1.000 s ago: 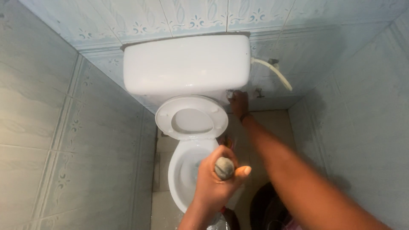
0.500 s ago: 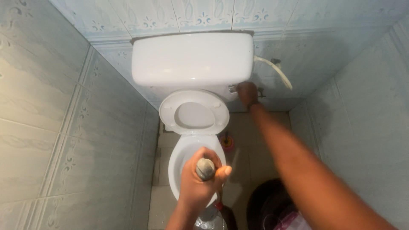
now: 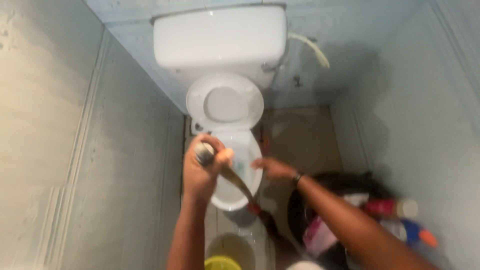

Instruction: Scrubbing the inside of a toilet bowl with a brush and using a mop to clean the surrounding bathroom floor.

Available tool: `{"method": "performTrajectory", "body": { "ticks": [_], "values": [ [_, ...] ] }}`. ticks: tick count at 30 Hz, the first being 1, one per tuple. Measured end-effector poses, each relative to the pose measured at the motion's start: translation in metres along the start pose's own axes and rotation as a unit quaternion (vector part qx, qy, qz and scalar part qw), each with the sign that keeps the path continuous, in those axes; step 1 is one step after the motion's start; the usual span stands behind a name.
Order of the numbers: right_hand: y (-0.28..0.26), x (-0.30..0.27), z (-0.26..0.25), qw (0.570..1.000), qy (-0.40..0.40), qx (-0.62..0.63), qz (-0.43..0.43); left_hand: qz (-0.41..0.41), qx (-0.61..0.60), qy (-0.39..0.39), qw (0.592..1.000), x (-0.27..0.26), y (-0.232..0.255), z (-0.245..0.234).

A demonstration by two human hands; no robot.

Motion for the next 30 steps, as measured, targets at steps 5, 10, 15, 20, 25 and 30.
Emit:
{"method": "performTrajectory", "body": {
  "ticks": [5,10,15,20,25,30],
  "values": [
    [-0.153,-0.025,0.123,0.99,0.11,0.023,0.091,0.025,0.022,-0.027,0.999,-0.071,0.043,0.001],
    [-0.144,-0.041,0.19,0.949,0.17,0.058,0.26,-0.012,0.002,-0.163,0.987,-0.151,0.067,0.017],
    [-0.169,-0.077,0.165,0.984,0.171,0.002,0.037,-0.072,0.097,-0.231,0.965,-0.175,0.078,0.047],
    [-0.158,-0.091,0.121,0.955,0.162,0.159,0.191,-0.098,0.169,-0.223,0.955,-0.153,0.079,0.087],
    [-0.096,-0.091,0.061,0.974,0.145,0.025,0.172,-0.05,0.17,-0.24,0.954,-0.122,0.035,0.09],
    [-0.019,-0.09,-0.015,0.963,0.216,-0.117,0.114,-0.003,0.103,-0.209,0.972,-0.079,-0.024,0.101]
  ]
}}
Point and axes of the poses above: each hand's wrist, its own x-axis towards the middle knuckle, its own z-axis out of the palm, y = z × x, the point moved 2 cm from there along x, towards the middle knuckle, and after that the axes turned 6 degrees about -y, right-handed, at the moved point
